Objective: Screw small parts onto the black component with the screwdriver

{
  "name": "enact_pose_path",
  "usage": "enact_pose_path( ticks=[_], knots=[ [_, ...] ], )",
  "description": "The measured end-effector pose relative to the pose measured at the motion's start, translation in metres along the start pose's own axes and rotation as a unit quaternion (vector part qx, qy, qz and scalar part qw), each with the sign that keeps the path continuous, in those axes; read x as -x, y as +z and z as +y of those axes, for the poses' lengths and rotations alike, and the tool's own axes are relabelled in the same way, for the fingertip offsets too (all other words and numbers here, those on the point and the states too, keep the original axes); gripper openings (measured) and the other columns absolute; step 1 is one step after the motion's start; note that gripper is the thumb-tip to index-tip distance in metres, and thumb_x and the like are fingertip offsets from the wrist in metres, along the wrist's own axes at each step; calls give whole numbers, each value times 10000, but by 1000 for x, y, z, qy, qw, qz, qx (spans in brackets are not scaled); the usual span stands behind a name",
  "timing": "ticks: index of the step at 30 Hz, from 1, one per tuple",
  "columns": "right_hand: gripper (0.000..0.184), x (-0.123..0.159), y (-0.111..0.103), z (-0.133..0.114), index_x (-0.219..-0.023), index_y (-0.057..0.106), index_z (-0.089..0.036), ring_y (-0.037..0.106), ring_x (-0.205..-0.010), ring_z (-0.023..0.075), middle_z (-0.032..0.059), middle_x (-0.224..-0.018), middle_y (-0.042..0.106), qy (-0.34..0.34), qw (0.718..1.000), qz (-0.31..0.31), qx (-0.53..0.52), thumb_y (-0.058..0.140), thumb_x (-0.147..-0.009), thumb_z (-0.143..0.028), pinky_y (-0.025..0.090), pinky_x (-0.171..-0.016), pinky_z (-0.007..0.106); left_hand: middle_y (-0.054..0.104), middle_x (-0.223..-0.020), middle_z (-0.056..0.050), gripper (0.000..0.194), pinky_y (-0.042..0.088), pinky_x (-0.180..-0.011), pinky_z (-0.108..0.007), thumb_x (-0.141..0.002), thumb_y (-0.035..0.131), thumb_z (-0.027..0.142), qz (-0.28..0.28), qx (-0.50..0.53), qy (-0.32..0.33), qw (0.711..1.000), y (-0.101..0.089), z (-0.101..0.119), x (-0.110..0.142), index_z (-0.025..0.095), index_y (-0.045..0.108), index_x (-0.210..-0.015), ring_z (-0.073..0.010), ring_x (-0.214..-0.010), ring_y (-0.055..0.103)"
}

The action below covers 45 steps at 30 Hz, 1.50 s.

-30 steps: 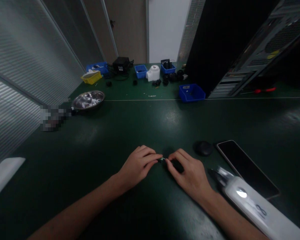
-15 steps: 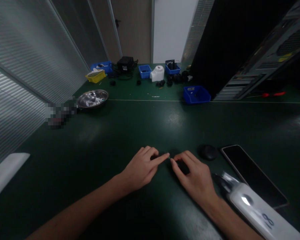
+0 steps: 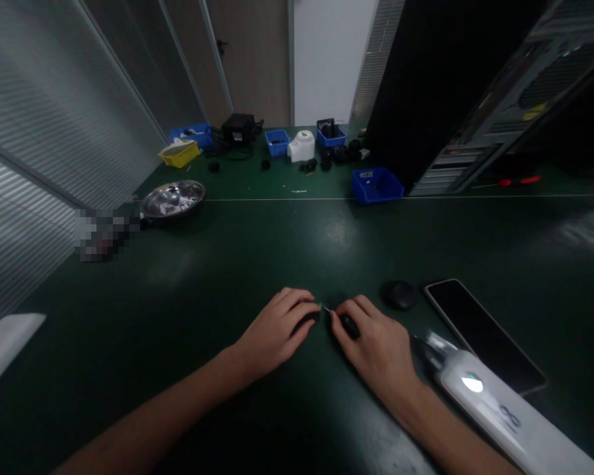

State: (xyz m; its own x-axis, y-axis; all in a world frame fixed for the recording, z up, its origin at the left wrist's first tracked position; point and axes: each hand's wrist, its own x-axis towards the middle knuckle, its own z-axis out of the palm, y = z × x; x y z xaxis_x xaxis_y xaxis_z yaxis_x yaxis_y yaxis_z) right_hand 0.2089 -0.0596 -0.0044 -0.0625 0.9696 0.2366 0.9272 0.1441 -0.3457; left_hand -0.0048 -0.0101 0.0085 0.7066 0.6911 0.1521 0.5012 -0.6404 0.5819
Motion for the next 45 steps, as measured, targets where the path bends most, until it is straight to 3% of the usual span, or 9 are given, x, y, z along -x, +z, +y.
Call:
enact_pose_path(
  ticks=[5,9,14,18,21,25,30,36,45],
  knots=[
    [214,1,2,-1,-910,653,-248,613,-716,155,-3,-914,663,-1,1000,-2,-16,509,-1018,-363,338,-586,271,629,-1295,-72,297,461,-1097,-396,-1040,468,186,5,-12,7,1000,8,3,-10,198,593,-1309,-199,-1217,545],
    [227,1,0,-1,-898,647,-241,614,-714,150,0,-914,657,4,999,-10,-37,509,-1022,-372,350,-600,269,634,-1303,-65,341,496,-1054,-390,-1035,486,206,17,-17,-40,999,-10,-24,5,229,574,-1364,-197,-1197,576],
    [256,0,-3,-2,-899,648,-233,608,-715,144,8,-917,650,4,998,-21,-63,488,-1030,-384,358,-609,267,608,-1349,-81,397,487,-1040,-401,-1029,485,344,120,-121,-207,963,-83,-111,69,222,562,-1399,-226,-1183,598],
    [246,0,-1,-1,-904,649,-241,613,-731,147,-1,-923,656,9,998,-24,-59,494,-1027,-388,362,-619,265,626,-1301,-147,482,459,-1023,-436,-1017,417,422,168,-280,-356,876,-147,-180,136,115,621,-1329,-299,-1149,598],
    [239,0,1,0,-906,647,-250,624,-752,152,-10,-930,658,11,998,-24,-58,499,-1024,-396,373,-633,266,623,-1338,-145,538,464,-993,-421,-1009,396,467,169,-302,-426,836,-173,-207,173,120,620,-1354,-304,-1098,613],
    [240,-1,2,0,-897,646,-252,628,-749,154,-15,-912,654,14,998,-19,-61,507,-1021,-404,380,-637,270,624,-1367,-108,531,467,-992,-405,-994,419,486,159,-289,-443,834,-180,-215,189,151,645,-1338,-299,-1107,622],
    [228,-1,-1,-1,-891,647,-251,627,-745,153,-16,-904,652,18,997,-22,-72,522,-1014,-396,384,-644,275,655,-1318,-107,526,481,-975,-411,-944,534,509,216,-292,-466,807,-178,-219,192,166,657,-1324,-287,-1025,656],
    [233,-1,-1,-1,-898,650,-241,625,-739,145,-9,-907,655,14,996,-21,-82,510,-1017,-385,389,-641,268,705,-1165,-104,531,468,-984,-411,-945,514,568,256,-296,-491,778,-183,-228,204,180,693,-1260,-272,-980,651],
    [228,-1,-2,-1,-898,658,-234,630,-751,145,3,-906,659,7,996,-23,-82,519,-1017,-371,405,-648,269,678,-1148,-75,505,431,-1024,-481,-932,532,573,265,-311,-482,775,-185,-229,210,166,717,-1169,-289,-1025,620]
  ],
)
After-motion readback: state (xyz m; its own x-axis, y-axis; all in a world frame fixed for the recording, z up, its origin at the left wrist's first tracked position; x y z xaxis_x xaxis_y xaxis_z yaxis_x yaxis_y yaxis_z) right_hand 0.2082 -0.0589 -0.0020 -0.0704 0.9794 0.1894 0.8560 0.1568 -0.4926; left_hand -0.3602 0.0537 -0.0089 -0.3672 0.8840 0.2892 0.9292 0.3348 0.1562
